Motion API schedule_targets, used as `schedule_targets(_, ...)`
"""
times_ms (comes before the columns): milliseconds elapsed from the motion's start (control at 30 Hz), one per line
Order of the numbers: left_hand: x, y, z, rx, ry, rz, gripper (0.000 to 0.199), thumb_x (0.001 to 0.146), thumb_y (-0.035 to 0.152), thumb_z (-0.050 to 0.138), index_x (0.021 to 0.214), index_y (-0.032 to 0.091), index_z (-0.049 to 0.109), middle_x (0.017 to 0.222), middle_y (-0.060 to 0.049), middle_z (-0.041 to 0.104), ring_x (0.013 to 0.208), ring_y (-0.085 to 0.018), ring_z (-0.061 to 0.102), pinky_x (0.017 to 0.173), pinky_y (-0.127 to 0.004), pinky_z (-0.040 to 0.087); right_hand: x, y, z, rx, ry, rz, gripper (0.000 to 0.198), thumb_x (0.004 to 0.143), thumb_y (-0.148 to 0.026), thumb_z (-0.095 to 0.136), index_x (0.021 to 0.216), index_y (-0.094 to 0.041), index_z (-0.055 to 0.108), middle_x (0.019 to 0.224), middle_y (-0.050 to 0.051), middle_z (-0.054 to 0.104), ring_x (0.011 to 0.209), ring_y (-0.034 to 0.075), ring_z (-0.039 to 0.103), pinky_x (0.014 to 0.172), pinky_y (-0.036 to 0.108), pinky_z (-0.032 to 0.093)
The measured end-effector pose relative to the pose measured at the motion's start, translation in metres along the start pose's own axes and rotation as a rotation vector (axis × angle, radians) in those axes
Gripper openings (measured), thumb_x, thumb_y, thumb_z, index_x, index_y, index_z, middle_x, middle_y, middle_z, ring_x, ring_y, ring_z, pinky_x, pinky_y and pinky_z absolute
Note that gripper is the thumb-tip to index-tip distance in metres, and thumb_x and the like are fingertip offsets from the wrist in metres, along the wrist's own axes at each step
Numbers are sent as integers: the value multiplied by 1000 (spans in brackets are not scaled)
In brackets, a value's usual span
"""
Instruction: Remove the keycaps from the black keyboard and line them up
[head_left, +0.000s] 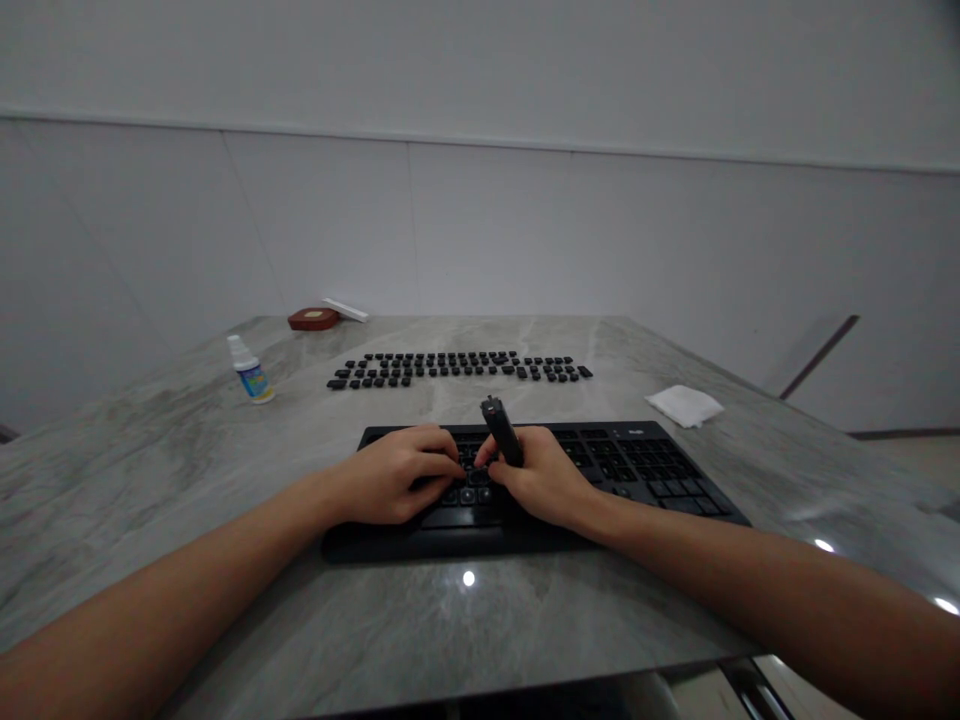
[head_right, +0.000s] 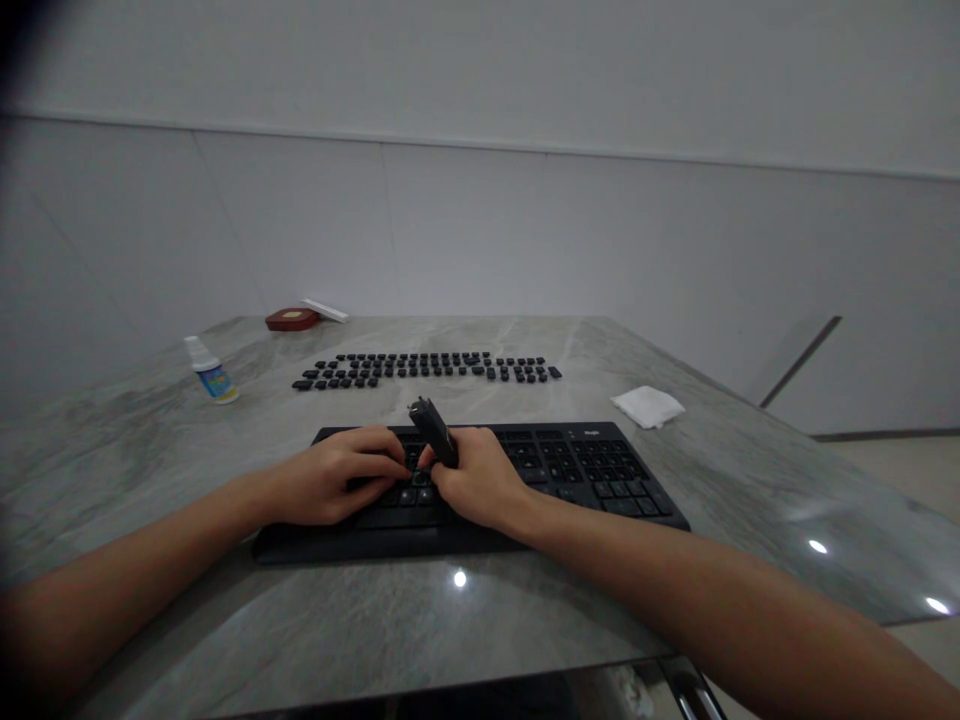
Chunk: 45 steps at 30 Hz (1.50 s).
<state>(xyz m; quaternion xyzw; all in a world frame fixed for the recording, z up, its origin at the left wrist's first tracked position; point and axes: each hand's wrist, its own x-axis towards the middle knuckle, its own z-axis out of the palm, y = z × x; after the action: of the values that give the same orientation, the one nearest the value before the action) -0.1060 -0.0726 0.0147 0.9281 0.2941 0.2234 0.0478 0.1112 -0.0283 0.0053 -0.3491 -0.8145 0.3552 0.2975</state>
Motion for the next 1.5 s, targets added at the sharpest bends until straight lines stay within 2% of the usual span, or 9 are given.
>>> schedule_targets(200,0,0,0,1,-5,-10,24,91,12,49,101,13,70,95,-11,64,86,-18,61,78,-31,53,2,-3,-1,-53,-36,28,21,68,-3,52,66,-16,69,62,-1,63,63,13,57,65,25,42)
schedule_targets(667,0,2,-1,0,-2,-15,22,91,11,48,100,13,68,95,-11,63,88,-19,60,82,-35,54,3,-5,-1,79,20,125,19,66,-4,55,63,-15,69,61,0,63,63,14,57,65,26,43)
schedule_targets(767,3,6,-3,-17,5,-11,22,91,13,49,105,13,66,102,-11,64,95,-21,59,88,-39,53,2,-6,-2,88,13,107,18,66,-4,55,62,-15,68,60,-1,62,63,13,57,66,26,42)
schedule_targets(900,7,10,-3,-31,-28,41,32,91,14,52,121,16,63,123,-14,60,117,-26,53,102,-45,47,2,-6,-3,124,-10,60,19,68,-4,54,64,-16,68,59,-2,60,61,12,55,63,25,41)
schedule_targets(1033,6,8,-2,-30,-60,45,35,91,14,52,124,17,62,131,-12,58,129,-27,46,110,-47,41,1,-4,-8,208,-136,50,12,78,-16,57,71,-15,67,46,-5,50,47,10,47,53,24,36)
schedule_targets(1133,4,5,0,-40,-60,46,36,90,14,52,125,18,61,131,-10,59,130,-27,46,111,-48,40,0,-2,-13,286,-221,-43,21,84,-27,56,72,-14,67,49,-3,55,51,11,51,58,25,40)
schedule_targets(1200,4,5,0,-46,-56,37,38,90,14,53,127,19,60,131,-10,59,130,-27,45,111,-48,40,1,0,-15,362,-265,-84,20,84,-29,58,77,-13,68,54,-1,60,57,12,56,65,26,43)
schedule_targets(1333,4,5,1,-44,-68,28,39,90,13,53,127,19,60,129,-10,60,130,-27,45,111,-48,39,3,2,-16,506,-385,-40,20,78,-30,66,87,-13,68,63,0,67,66,14,62,73,29,46)
schedule_targets(1500,5,4,0,-56,-67,43,34,89,13,54,120,21,65,127,-9,62,128,-27,48,111,-50,39,7,0,-15,465,-435,5,18,76,-32,67,77,-14,70,61,0,66,65,14,60,73,29,46)
